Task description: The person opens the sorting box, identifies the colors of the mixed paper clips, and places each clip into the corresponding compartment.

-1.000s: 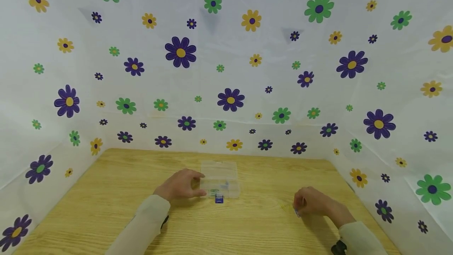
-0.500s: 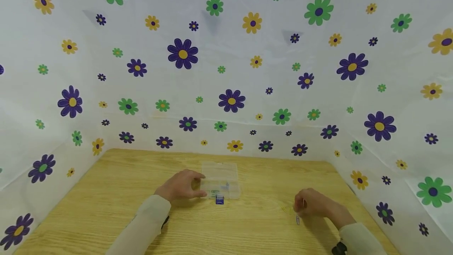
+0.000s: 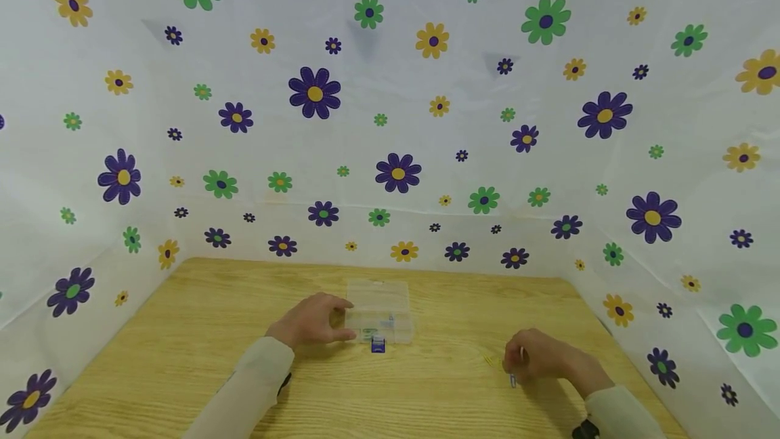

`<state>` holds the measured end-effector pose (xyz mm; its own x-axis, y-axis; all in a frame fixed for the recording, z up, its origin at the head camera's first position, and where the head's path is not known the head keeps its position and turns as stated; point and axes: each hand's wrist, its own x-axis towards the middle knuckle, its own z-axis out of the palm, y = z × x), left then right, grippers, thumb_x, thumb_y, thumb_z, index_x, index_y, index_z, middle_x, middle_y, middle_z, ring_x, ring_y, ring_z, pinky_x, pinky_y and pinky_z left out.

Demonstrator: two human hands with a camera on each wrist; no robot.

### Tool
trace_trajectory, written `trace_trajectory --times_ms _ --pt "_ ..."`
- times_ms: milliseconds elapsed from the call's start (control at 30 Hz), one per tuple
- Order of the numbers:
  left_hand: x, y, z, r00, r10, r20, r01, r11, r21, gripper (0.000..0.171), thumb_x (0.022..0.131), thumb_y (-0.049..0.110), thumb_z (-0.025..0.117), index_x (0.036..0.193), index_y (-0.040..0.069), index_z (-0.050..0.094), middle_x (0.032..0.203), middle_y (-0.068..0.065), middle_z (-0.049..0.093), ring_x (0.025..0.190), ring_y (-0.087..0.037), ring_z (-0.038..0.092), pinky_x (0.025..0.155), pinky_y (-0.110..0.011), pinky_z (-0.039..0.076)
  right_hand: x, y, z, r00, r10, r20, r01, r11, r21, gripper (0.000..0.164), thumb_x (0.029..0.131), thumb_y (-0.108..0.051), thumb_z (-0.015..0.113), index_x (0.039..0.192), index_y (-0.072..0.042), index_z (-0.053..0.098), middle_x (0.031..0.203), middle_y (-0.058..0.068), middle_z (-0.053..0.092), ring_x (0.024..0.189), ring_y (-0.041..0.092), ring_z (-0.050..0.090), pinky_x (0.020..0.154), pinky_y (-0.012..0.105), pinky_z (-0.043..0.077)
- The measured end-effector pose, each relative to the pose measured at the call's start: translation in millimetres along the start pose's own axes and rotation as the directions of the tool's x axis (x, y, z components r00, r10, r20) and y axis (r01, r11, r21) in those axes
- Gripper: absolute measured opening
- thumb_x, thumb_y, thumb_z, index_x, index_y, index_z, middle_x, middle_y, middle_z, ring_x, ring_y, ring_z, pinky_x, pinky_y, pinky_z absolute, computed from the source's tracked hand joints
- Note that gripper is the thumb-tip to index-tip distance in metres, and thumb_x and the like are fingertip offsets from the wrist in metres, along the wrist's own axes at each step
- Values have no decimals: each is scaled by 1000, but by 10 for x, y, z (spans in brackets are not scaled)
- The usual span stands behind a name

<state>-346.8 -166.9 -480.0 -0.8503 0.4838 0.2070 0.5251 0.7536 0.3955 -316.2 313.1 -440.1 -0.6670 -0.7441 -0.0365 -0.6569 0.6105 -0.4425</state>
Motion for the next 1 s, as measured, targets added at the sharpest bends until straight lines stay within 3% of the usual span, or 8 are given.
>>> trace_trajectory --times_ms 300,467,767,1000 --pt "7 4 -26 1000 0 0 0 1000 15 68 84 54 80 130 5 70 126 -10 74 119 -31 68 108 -52 52 -15 -37 5 997 82 6 -82 996 19 16 75 -1 86 74 -9 73 78 -2 71 72 -1 60 65 21 53" --pt "11 25 -47 1000 -5 6 5 1000 7 67 84 53 80 130 5 70 127 -11 74 119 -31 68 108 -52 52 36 -65 -5 998 69 -14 -69 998 9 14 80 -7 84 74 -11 73 78 -6 70 71 -5 56 64 20 52" --pt "12 36 -67 1000 -12 18 12 1000 0 67 84 52 80 131 5 69 128 -11 73 121 -32 68 109 -53 51 362 -198 -37 992 23 -127 -30 998 -55 12 88 -12 77 77 -16 76 81 -8 66 73 -3 55 66 20 53" --pt "12 1 -47 1000 -10 19 10 1000 -6 69 84 54 80 131 5 70 128 -11 73 120 -31 68 108 -52 52 675 -303 -6 978 21 -207 -41 994 -97 11 90 -13 78 79 -15 75 84 -5 66 78 8 60 72 29 56"
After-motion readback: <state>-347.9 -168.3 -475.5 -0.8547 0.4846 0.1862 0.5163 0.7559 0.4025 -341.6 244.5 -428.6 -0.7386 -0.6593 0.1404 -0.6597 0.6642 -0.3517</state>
